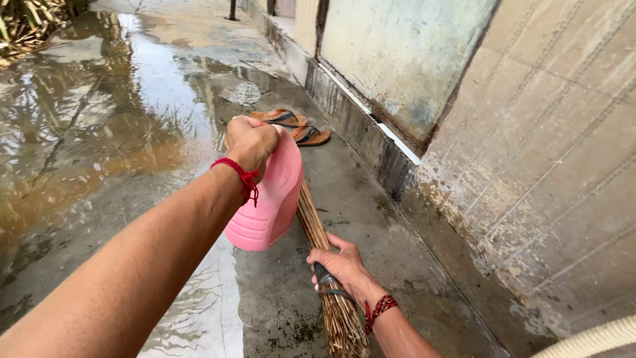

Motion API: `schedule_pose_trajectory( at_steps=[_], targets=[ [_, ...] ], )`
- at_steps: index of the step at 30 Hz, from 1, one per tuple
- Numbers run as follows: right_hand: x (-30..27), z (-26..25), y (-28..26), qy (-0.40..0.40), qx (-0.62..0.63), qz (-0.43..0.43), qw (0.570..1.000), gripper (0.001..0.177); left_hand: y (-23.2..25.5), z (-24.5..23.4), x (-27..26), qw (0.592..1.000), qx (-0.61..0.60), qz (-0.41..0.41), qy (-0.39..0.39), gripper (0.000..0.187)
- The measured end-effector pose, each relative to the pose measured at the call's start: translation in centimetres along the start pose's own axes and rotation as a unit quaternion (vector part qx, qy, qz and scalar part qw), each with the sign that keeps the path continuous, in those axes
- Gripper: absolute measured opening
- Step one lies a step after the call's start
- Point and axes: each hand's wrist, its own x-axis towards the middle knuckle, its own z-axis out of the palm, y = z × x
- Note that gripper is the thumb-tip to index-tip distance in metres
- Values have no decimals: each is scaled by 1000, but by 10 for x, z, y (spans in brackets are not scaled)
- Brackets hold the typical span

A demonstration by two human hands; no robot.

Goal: The person cleans a bundle of sticks used as a broom by pouring water from a pink container and dipping them into a green basin on an outdoor concrete floor.

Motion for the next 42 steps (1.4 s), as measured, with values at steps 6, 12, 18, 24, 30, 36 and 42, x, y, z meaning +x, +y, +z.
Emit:
schedule_pose_trajectory(
  at_steps=[6,12,18,24,30,36,42],
  targets=[
    [46,36,51,272,-163,-124,940,60,1,-59,13,999,40,12,8,29],
    [68,120,97,135,-190,-53,971,60,-2,-126,36,996,72,0,57,31],
    [68,144,29,-169,-18,22,985,92,-17,-155,50,994,62,19,85,28],
    [97,186,71,170,-56,-226,958,92,-14,-173,56,993,90,35,75,26],
    [65,206,80,103,-224,-31,969,95,-32,-195,50,994,83,18,66,24],
    [50,173,34,-155,-374,-214,889,80,-26,-231,48,995,59,0,84,24],
    [53,138,49,-301,-652,-321,617,68,-22,-264,42,989,79,18,123,27]
  ],
)
